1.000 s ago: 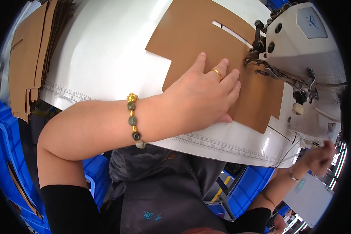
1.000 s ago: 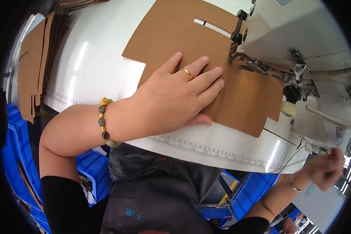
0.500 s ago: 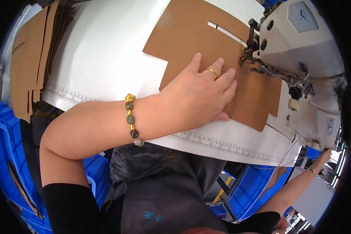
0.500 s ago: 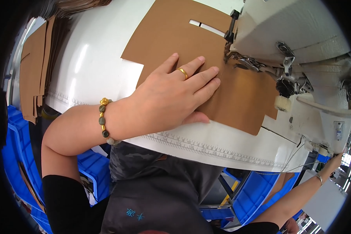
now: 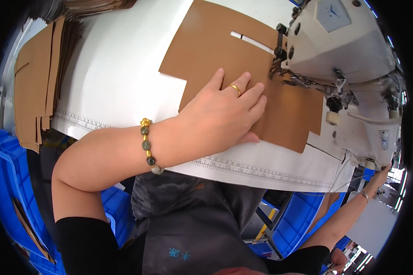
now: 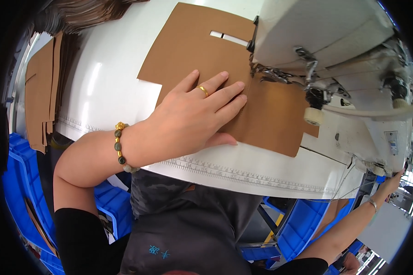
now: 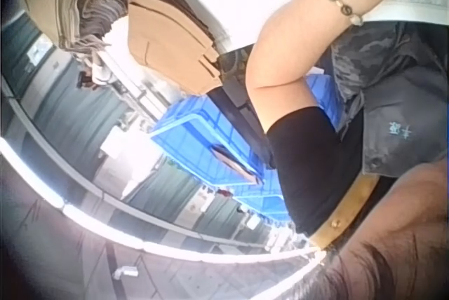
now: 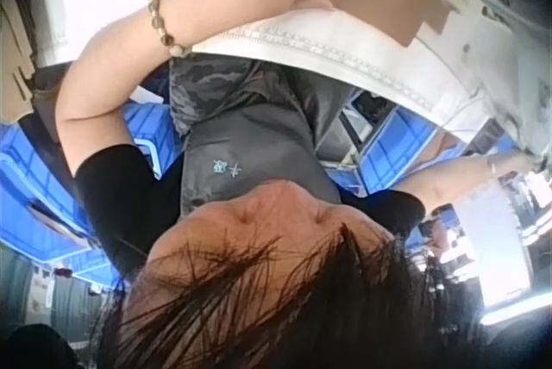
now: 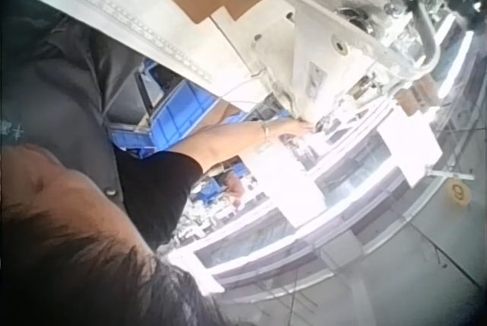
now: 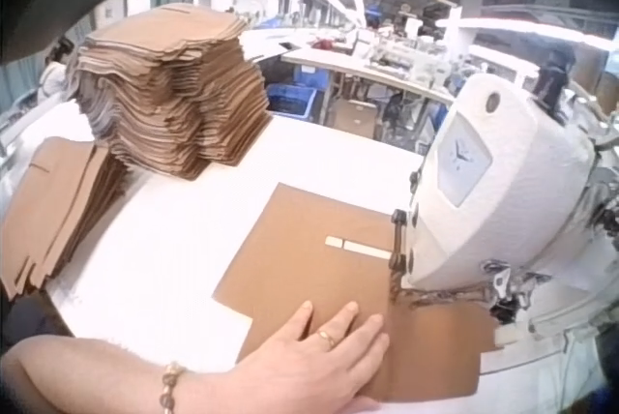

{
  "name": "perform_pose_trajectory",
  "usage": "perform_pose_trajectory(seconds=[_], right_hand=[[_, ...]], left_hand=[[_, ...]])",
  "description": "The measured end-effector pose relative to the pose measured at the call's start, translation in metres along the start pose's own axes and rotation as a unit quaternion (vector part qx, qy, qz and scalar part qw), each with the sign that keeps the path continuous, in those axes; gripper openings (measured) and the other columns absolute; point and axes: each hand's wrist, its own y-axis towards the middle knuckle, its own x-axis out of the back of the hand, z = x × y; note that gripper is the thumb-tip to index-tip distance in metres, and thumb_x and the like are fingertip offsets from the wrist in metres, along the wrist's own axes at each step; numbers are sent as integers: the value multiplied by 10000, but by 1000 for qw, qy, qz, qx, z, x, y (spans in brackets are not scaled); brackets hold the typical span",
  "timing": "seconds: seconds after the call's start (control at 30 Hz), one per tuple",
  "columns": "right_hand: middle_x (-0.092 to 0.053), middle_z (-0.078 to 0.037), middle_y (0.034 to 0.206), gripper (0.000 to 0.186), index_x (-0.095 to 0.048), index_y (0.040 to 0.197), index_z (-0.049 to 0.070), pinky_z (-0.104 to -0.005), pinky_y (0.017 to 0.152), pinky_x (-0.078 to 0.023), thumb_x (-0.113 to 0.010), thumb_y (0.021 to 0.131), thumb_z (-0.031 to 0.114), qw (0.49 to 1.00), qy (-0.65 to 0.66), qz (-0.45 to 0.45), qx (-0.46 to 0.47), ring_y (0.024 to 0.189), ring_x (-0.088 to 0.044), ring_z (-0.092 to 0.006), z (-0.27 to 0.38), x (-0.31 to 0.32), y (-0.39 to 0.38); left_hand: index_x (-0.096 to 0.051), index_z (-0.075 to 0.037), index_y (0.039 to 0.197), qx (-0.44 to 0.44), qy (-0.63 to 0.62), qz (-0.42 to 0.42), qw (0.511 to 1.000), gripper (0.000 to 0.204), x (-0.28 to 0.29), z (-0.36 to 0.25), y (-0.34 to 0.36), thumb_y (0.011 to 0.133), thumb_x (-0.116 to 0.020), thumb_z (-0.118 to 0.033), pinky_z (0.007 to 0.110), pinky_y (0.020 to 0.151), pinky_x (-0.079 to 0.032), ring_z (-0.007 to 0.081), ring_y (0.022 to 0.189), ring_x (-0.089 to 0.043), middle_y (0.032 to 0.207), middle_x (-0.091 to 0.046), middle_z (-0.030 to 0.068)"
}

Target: Sewing and trimming leather or cardboard stiffener components for bag production using an industrial sewing machine.

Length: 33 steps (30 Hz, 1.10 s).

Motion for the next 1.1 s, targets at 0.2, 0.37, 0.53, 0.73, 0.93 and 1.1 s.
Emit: perform_pose_trajectory(seconds=[0.2,0.37,0.53,0.73,0.93,1.1], right_hand=[[-732,-158,979,589,-701,1168,-7,-328,741,-523,-517,1000,527,913,-263,-153,272,758,-651,-234,48,-1,-73],[-747,-101,890,137,-744,1026,-12,-286,642,-531,-627,960,16,815,29,-11,579,692,-669,-198,181,-49,-314],[-512,9,627,332,-721,1126,128,-300,441,-392,-659,818,236,654,70,241,714,512,-518,-146,248,-131,-414],[-551,27,665,242,-718,1047,139,-265,426,-427,-672,814,184,671,68,197,712,505,-529,-120,244,-183,-440],[-557,35,639,251,-717,1029,140,-264,423,-437,-688,779,148,661,64,170,728,503,-545,-127,238,-190,-447],[-563,30,642,223,-709,989,137,-266,418,-437,-691,767,156,643,7,190,742,502,-551,-132,238,-183,-448]], left_hand=[[-612,-58,1289,-4,7,3,1000,613,4,3,-1,823,-729,-439,501,990,-458,304,1269,-537,1381,-574,85],[-611,-86,1306,-5,28,25,999,540,5,-6,11,876,-688,-404,494,1021,-448,294,1306,-526,1400,-569,85],[-590,-89,1345,-3,45,53,998,546,13,0,5,903,-670,-400,496,1039,-439,296,1328,-519,1425,-564,86],[-574,-91,1370,-11,54,66,996,559,14,-6,9,917,-654,-409,497,1050,-431,294,1335,-515,1432,-561,89],[-570,-89,1374,-8,53,71,996,558,15,-3,7,926,-641,-415,497,1053,-427,294,1338,-513,1439,-554,90],[-570,-88,1372,-6,54,69,996,556,15,-2,7,926,-641,-413,498,1052,-428,297,1335,-514,1446,-547,89]])
